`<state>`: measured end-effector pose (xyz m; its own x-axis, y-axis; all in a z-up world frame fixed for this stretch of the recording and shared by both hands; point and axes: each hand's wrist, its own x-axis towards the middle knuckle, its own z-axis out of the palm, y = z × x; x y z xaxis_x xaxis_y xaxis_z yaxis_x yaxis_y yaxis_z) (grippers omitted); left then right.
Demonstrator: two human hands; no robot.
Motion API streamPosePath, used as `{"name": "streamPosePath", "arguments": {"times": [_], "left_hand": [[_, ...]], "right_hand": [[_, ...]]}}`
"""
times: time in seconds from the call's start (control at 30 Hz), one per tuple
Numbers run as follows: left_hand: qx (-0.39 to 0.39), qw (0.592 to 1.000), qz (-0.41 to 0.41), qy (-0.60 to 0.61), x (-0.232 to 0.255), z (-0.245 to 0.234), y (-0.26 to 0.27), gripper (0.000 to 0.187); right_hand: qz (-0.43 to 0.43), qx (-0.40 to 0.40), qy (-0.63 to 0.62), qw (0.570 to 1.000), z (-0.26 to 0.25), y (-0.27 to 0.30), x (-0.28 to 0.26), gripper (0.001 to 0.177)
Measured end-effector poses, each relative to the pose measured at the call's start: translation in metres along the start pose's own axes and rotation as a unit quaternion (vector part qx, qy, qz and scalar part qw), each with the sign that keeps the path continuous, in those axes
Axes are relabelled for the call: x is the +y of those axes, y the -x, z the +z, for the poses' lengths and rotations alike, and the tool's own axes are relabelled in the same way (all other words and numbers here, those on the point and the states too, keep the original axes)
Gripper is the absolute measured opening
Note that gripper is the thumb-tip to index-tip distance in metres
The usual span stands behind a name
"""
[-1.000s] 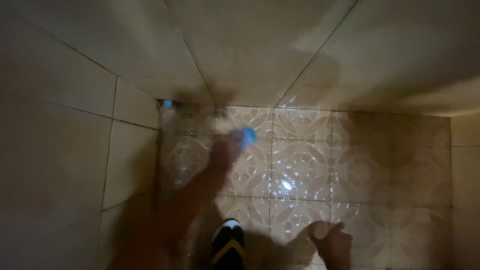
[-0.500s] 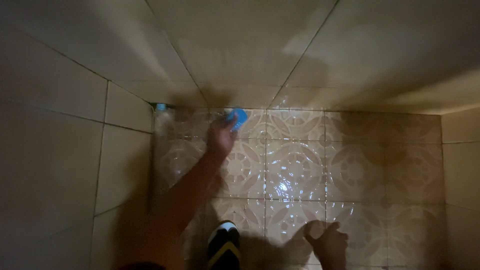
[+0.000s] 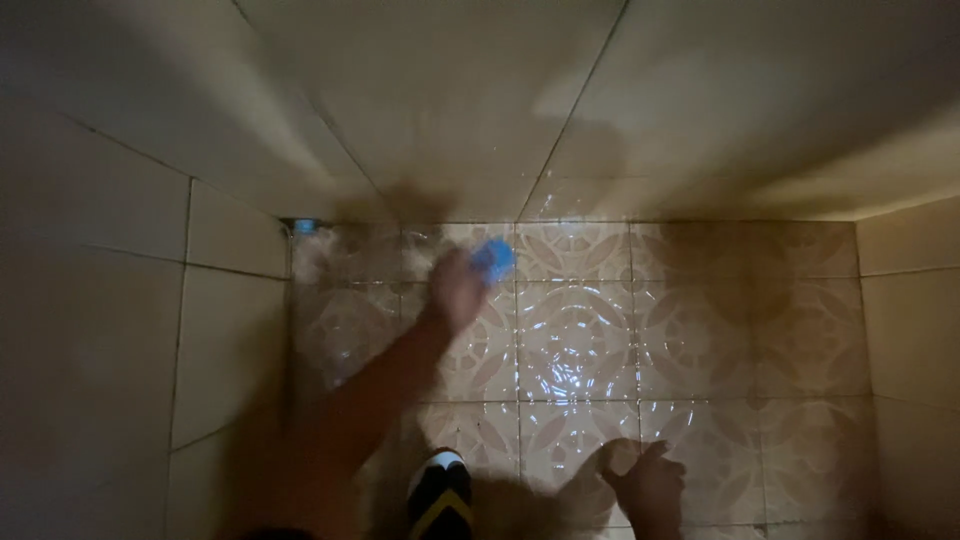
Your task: Scrubbing a tiled bathroom floor with a hand brush and water.
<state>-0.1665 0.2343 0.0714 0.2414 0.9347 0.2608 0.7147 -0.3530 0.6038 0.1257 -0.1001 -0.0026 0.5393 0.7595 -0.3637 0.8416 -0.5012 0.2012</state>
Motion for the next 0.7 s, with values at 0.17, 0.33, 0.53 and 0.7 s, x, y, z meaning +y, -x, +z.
{"name": "streamPosePath", "arguments": {"times": [0.17,0.33,0.53,0.7], "left_hand": [[-0.224,0.878,-0.283,0.315,0.046,-0.008,0.030,0.047],[-0.039,0.992,0.079,-0.088,-0.040,0.039,-0.004,0.053],[-0.277,0.913,-0.275,0.120,0.091,-0.014,-0.005,0.029],[-0.200,0.933,-0.251,0.165,0.046,0.018,-0.033,0.066]], "right_hand": [[0.089,-0.121,-0.115,0.982,-0.048,0.002,-0.013,0.120],[0.087,-0.141,-0.093,0.982,-0.025,-0.001,-0.008,0.134],[0.082,-0.119,-0.081,0.986,-0.019,-0.003,-0.006,0.132],[0.055,-0.104,-0.073,0.990,0.004,-0.001,0.002,0.144]]}}
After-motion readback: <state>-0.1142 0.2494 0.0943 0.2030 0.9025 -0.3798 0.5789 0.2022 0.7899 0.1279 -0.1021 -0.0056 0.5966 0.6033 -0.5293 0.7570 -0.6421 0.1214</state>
